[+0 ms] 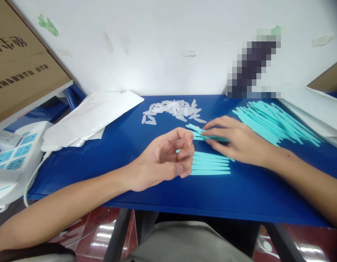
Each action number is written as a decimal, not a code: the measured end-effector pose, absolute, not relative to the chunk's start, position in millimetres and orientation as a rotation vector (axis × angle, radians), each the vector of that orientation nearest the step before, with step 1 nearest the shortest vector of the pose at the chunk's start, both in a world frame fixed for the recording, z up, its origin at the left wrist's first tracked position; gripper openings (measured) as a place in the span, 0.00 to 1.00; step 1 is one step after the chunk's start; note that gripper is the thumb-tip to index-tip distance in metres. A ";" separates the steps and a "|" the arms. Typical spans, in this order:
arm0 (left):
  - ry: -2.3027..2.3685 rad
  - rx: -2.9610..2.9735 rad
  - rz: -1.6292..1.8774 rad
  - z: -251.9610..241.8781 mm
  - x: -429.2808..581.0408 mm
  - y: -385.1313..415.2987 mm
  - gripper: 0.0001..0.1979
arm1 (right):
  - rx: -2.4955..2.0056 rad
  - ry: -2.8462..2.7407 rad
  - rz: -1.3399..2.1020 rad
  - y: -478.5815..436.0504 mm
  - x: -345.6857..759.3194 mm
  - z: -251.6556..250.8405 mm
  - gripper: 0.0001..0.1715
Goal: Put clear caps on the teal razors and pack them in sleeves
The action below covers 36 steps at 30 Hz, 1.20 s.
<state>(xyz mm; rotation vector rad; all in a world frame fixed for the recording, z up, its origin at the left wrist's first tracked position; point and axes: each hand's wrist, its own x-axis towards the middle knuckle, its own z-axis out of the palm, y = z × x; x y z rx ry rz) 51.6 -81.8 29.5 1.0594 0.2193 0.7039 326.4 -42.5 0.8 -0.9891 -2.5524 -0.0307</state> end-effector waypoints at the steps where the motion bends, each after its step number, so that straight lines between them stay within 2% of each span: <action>1: 0.225 1.053 0.702 29.3 51.7 -81.3 0.12 | -0.979 -2.562 -0.033 -41.8 326.8 0.1 0.17; 16: 0.275 0.990 0.701 28.8 51.7 -78.9 0.12 | -0.826 -2.481 -0.018 -46.7 320.9 3.2 0.14; 22: 0.283 0.989 0.707 29.6 52.1 -77.8 0.13 | -0.754 -2.642 0.072 -56.5 316.2 7.0 0.13; 29: 0.294 1.002 0.716 29.8 52.1 -77.4 0.12 | -0.811 -2.668 0.103 -55.6 315.9 1.6 0.16; 36: 0.342 0.971 0.729 27.7 50.4 -69.3 0.13 | -0.903 -2.634 0.169 -55.4 315.9 2.6 0.14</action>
